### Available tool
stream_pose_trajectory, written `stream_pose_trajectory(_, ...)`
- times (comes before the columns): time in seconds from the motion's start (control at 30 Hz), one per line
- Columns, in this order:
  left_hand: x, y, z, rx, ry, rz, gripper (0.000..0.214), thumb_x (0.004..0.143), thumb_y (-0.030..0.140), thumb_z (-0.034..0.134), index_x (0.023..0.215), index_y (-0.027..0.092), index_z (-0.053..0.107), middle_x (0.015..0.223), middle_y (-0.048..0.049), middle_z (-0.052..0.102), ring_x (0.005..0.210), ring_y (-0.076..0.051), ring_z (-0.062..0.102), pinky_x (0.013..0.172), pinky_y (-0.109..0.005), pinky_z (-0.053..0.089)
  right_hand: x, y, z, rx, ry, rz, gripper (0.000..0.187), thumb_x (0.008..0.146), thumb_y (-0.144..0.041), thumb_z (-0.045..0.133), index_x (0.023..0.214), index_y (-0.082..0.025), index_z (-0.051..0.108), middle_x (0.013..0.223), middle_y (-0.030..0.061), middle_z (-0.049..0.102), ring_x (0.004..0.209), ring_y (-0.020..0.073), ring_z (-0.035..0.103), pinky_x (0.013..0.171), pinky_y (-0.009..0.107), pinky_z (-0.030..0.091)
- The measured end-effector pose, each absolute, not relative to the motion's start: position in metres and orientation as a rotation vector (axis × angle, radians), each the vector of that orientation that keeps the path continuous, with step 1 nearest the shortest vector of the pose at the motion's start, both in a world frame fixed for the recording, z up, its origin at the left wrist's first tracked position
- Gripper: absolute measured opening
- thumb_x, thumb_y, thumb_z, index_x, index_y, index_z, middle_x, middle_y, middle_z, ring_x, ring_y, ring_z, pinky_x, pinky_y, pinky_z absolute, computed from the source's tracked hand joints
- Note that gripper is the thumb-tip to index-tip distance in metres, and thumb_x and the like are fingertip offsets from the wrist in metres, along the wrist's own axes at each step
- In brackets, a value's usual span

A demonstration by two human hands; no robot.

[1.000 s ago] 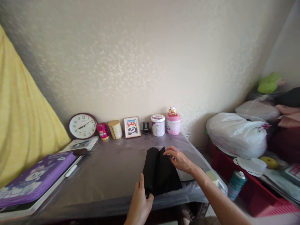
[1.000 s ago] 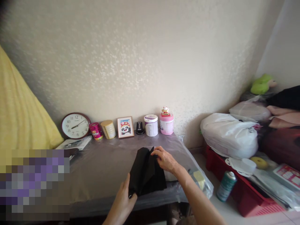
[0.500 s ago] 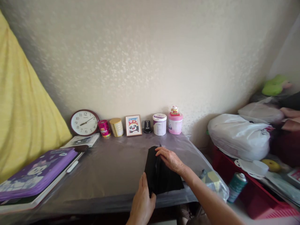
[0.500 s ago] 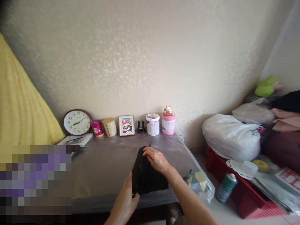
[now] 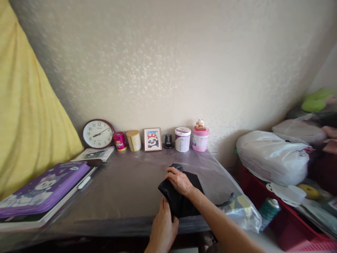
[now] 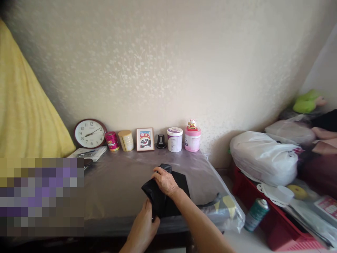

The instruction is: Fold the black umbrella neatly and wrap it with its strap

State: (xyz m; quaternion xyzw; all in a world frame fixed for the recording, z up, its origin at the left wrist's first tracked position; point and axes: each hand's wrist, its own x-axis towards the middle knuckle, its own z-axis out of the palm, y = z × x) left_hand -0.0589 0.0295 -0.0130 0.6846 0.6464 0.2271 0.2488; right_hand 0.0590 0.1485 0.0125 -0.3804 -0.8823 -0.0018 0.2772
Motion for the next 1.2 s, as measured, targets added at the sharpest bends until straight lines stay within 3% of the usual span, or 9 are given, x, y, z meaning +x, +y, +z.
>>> stream_pose_trajectory(0.37,-0.059,0.029,-0.013,1.871,1.768,0.582,0.061,0.075,0.009,0.042,0.134,0.01,0.03,0.137,-0.0192,0.038,0.101,-0.022,0.059,0.083,-0.026,0.042,0.053,0.147,0.003,-1.059,-2.395,-0.07,0.016,0.087,-0.02,0.048,0.098,-0.023,0.059,0.12,0.0068,0.054,0.101,0.0176,0.058,0.085,0.03,0.049)
stream_pose_trajectory(0.5,-0.07,0.023,-0.009,1.949,1.789,0.578,0.051,0.08,0.017,0.042,0.13,0.01,0.036,0.136,-0.0194,0.04,0.107,-0.025,0.056,0.083,-0.029,0.043,0.051,0.147,0.003,-1.064,-2.381,-0.046,0.017,0.085,-0.021,0.05,0.101,-0.022,0.055,0.117,0.0067,0.055,0.096,0.0173,0.059,0.082,0.029,0.05)
stream_pose_trajectory(0.63,-0.079,0.021,0.012,2.097,1.892,0.704,0.032,0.088,0.028,0.032,0.099,0.012,0.057,0.104,-0.016,0.057,0.095,-0.025,0.057,0.083,-0.036,0.043,0.051,0.148,0.002,-1.042,-2.394,-0.03,0.011,0.088,-0.023,0.047,0.091,-0.022,0.057,0.107,0.0058,0.057,0.09,0.0153,0.059,0.079,0.026,0.049)
stream_pose_trajectory(0.7,-0.076,0.026,0.02,2.185,1.861,0.78,0.03,0.089,0.026,0.03,0.087,0.016,0.058,0.094,-0.0117,0.058,0.09,-0.023,0.057,0.081,-0.037,0.044,0.051,0.149,0.002,-1.025,-2.399,-0.034,0.014,0.09,-0.024,0.045,0.087,-0.021,0.058,0.102,0.0054,0.058,0.089,0.015,0.058,0.08,0.026,0.049)
stream_pose_trajectory(0.77,-0.071,0.035,0.019,2.275,1.8,0.787,0.028,0.088,0.022,0.032,0.092,0.017,0.059,0.099,-0.011,0.059,0.094,-0.024,0.056,0.085,-0.039,0.043,0.051,0.15,0.001,-1.013,-2.401,-0.037,0.017,0.091,-0.025,0.043,0.085,-0.021,0.059,0.097,0.0051,0.059,0.089,0.015,0.057,0.08,0.026,0.048)
stream_pose_trajectory(0.83,-0.065,0.044,0.009,2.33,1.783,0.792,0.031,0.086,0.02,0.036,0.106,0.014,0.058,0.117,-0.0142,0.056,0.111,-0.027,0.051,0.095,-0.043,0.039,0.051,0.15,0.002,-1.01,-2.409,-0.033,0.02,0.092,-0.026,0.042,0.083,-0.021,0.06,0.092,0.0047,0.06,0.088,0.015,0.057,0.08,0.027,0.047)
stream_pose_trajectory(0.97,-0.058,0.052,-0.021,2.317,1.758,0.743,0.053,0.084,0.023,0.04,0.133,0.003,0.037,0.14,-0.0187,0.037,0.129,-0.028,0.035,0.103,-0.044,0.035,0.056,0.149,0.006,-0.956,-2.451,-0.001,0.024,0.092,-0.027,0.041,0.085,-0.02,0.062,0.091,0.0048,0.064,0.087,0.0149,0.058,0.082,0.028,0.047)
stream_pose_trajectory(1.2,-0.057,0.051,-0.046,2.308,1.777,0.836,0.054,0.084,0.021,0.037,0.135,0.004,0.034,0.142,-0.0193,0.034,0.127,-0.028,0.039,0.098,-0.044,0.041,0.068,0.17,0.005,-0.802,-2.575,0.037,0.029,0.093,-0.025,0.039,0.093,-0.019,0.067,0.101,0.0058,0.069,0.102,0.0157,0.058,0.095,0.034,0.039)
